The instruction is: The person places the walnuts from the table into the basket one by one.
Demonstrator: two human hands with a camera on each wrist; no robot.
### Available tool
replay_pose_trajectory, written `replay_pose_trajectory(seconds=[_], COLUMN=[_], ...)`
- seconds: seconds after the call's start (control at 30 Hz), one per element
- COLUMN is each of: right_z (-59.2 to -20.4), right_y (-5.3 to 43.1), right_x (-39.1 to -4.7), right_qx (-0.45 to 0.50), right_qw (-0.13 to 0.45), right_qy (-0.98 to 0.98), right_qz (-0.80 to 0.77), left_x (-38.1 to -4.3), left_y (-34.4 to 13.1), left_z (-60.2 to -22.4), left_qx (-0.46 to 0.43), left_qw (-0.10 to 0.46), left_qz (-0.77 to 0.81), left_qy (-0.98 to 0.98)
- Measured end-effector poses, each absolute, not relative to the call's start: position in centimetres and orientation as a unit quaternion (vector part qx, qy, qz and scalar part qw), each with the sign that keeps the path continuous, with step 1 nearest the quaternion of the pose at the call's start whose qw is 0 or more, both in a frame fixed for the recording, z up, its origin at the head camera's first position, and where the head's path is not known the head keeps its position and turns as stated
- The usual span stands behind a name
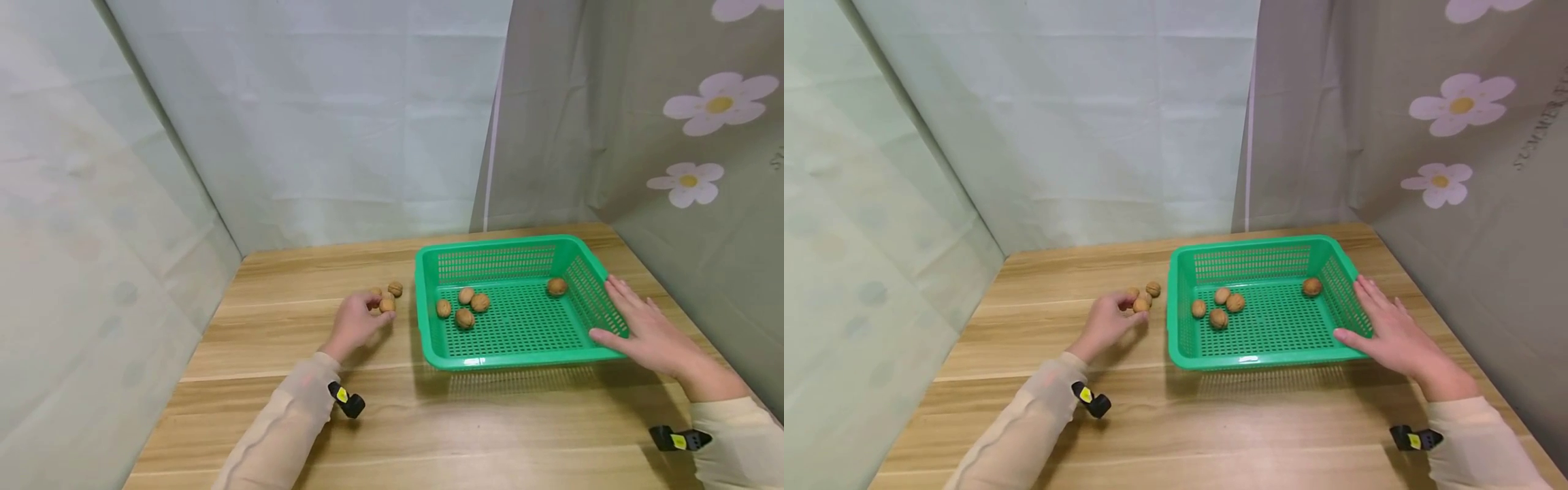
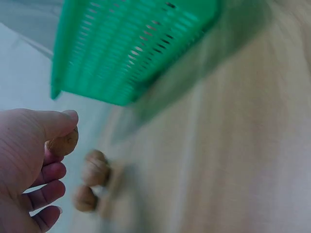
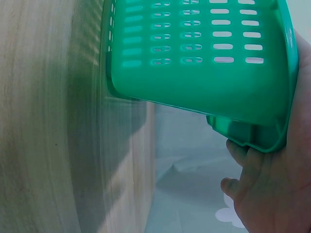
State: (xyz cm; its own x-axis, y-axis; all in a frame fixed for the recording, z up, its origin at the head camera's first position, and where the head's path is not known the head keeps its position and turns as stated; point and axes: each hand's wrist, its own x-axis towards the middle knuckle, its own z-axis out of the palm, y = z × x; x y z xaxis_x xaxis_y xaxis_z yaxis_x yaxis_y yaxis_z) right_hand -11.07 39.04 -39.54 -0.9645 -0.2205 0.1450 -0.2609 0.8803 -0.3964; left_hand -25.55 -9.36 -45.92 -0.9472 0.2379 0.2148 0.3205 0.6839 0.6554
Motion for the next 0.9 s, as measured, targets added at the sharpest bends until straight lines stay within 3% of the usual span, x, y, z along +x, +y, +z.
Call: replay_pose_trajectory(seconds=[0.47,0.9], right_z=[-39.4,-39.6], right_y=[39.0,39.2], right_x=[-11.0,-11.0], right_qx=[0.127,0.128], right_qw=[0.050,0.054], right_qy=[-0.968,-0.969], right_qz=[0.210,0.206], left_x=[-25.6,-28.4], left_y=[-4.7,3.7], left_z=[-36.5,-33.8], left_qx=[-0.274,-0.303], left_qw=[0.084,0.008], left_qz=[-0.321,-0.325], left_qy=[-0.902,-0.896])
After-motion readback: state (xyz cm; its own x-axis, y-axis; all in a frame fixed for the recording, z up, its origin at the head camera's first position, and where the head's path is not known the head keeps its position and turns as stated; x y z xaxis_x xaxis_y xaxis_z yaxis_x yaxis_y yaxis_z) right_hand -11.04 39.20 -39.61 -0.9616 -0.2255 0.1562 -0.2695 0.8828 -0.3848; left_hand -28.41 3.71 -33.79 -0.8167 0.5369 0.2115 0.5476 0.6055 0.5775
